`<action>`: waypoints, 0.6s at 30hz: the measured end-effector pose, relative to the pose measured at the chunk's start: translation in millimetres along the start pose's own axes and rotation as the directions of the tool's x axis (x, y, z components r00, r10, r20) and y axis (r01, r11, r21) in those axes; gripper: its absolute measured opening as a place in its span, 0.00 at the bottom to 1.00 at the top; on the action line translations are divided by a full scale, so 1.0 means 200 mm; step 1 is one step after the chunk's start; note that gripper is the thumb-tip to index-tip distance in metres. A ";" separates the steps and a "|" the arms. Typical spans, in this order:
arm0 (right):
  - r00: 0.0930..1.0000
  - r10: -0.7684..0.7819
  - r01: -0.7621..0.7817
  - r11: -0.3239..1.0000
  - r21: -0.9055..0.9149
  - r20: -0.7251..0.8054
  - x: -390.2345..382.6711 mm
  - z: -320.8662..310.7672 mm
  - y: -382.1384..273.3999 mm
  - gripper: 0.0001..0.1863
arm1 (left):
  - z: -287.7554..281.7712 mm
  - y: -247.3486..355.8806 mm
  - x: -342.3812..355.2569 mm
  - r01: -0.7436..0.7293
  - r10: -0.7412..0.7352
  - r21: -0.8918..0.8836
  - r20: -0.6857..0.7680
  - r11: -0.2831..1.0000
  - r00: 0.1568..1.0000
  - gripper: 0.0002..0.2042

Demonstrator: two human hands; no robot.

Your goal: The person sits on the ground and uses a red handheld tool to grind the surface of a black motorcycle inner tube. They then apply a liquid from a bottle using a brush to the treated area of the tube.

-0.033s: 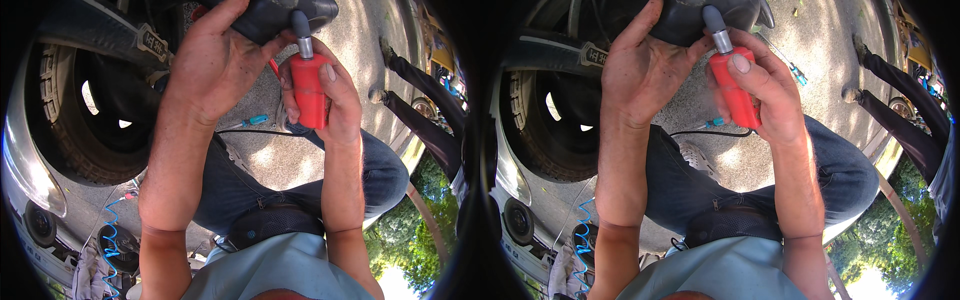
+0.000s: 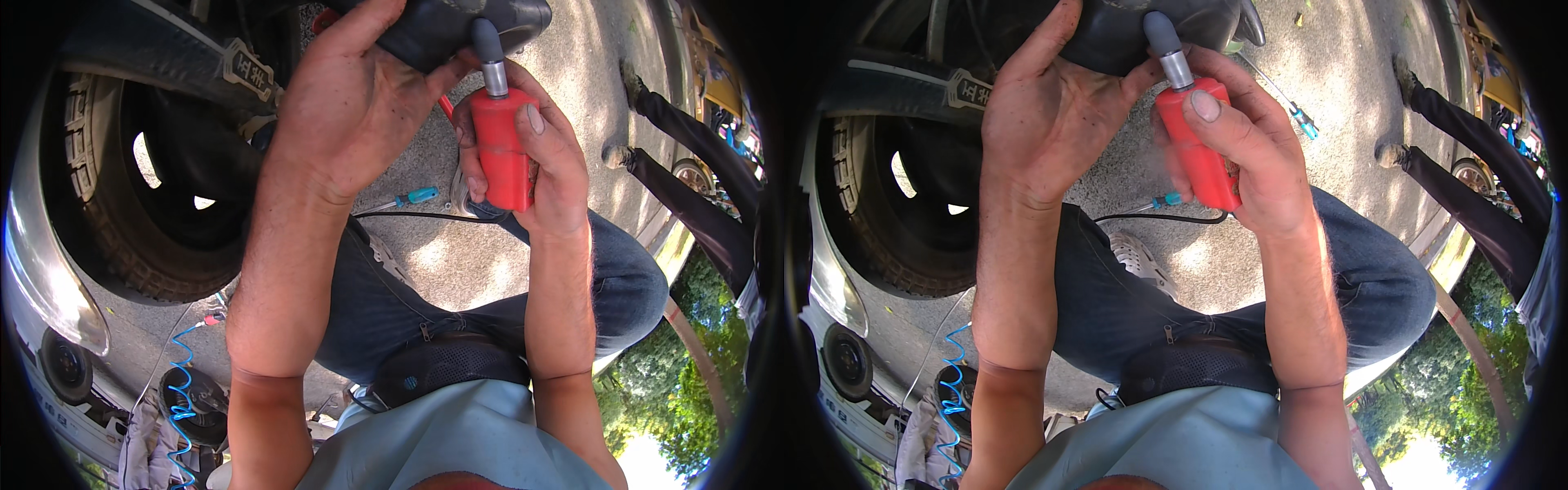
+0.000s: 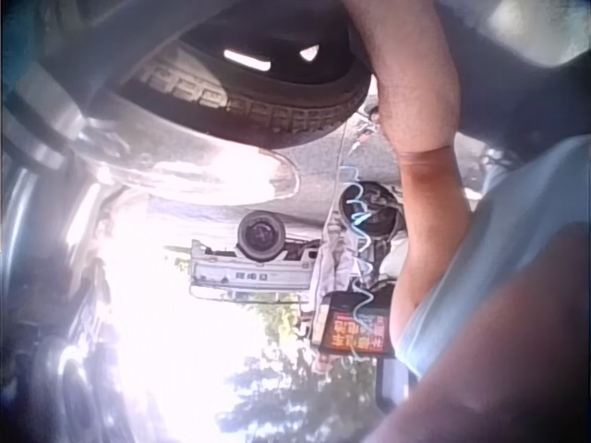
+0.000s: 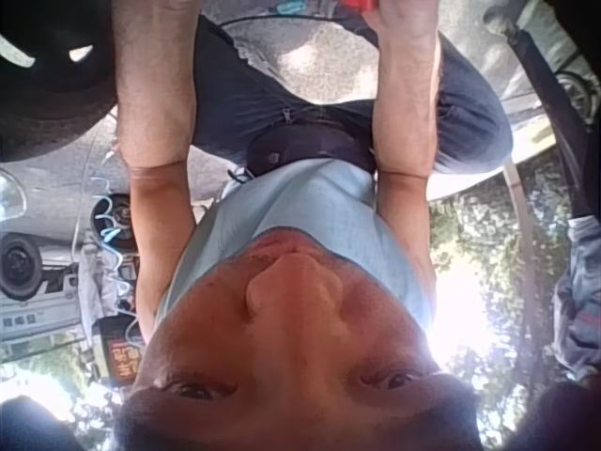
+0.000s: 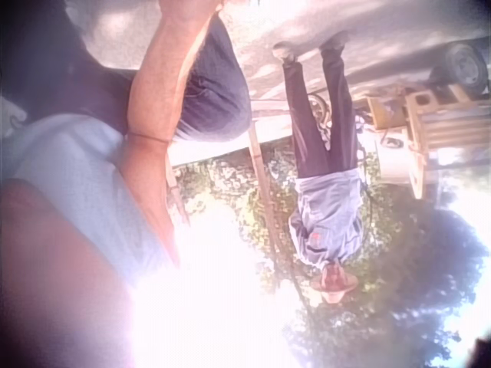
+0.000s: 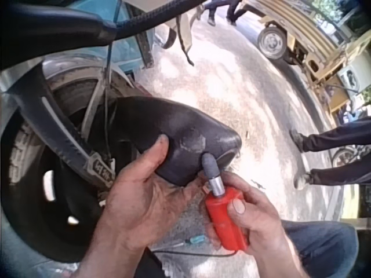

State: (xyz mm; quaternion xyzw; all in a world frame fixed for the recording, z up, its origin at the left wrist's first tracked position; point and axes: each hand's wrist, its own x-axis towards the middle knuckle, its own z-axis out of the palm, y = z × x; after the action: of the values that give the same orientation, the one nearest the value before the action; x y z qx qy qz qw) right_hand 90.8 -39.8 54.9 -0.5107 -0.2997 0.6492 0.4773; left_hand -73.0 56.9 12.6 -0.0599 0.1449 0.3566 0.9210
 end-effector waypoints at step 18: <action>0.982 -0.018 -0.053 0.929 -0.366 -0.187 0.00 0.18 -0.09 0.30 | 0.02 -0.03 0.01 -0.079 0.080 0.094 -0.010 0.992 0.997 0.18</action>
State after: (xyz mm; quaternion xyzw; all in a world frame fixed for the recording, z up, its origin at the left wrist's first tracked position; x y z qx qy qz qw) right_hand 62.4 -30.0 82.1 -0.6529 -0.3657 0.5343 0.3929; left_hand -66.9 55.6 16.2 -0.0133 0.1699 0.3853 0.9069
